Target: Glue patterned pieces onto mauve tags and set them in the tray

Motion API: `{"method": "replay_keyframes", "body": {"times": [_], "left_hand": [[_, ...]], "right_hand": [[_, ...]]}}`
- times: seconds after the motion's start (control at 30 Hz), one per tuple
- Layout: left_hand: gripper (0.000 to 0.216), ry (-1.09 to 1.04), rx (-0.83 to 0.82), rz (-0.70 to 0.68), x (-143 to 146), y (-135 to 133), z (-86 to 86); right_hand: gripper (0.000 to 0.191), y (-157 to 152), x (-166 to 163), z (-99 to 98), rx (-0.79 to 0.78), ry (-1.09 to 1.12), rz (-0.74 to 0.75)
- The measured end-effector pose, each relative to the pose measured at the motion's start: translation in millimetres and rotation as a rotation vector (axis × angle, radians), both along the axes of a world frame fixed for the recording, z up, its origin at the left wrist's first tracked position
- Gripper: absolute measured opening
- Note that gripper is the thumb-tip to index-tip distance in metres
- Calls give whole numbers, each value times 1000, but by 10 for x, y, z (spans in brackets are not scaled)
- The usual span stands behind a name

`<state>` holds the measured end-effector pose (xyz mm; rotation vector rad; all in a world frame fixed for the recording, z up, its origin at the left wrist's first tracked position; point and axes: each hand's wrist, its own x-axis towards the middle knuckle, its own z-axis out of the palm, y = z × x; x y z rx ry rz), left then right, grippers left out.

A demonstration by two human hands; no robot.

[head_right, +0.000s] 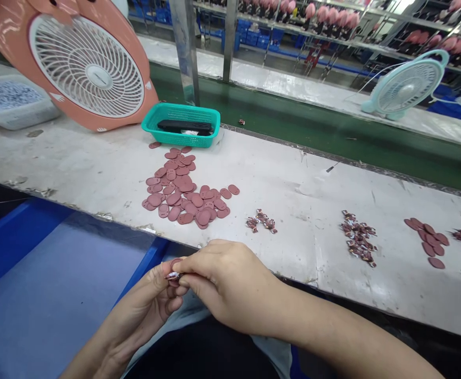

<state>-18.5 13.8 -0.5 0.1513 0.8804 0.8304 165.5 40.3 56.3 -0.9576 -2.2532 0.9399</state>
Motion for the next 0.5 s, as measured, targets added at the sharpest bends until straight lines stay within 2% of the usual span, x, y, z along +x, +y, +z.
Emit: {"method": "replay_keyframes", "body": {"times": [0.1,0.23,0.37,0.5], "left_hand": [[30,-29,26,-7,-16,5,9],[27,-38,25,11,-45,17,24],[28,-72,54,-10,-79,19,15],[32,-65,95,-41,-87,5,9]], "right_hand": [[22,-5,6,21,-4,22,20],[41,-34,25,7,22,68,-15],[26,-48,18,-34,-44,99,-75],[24,-55,-29,-99,-55,147,-81]]}}
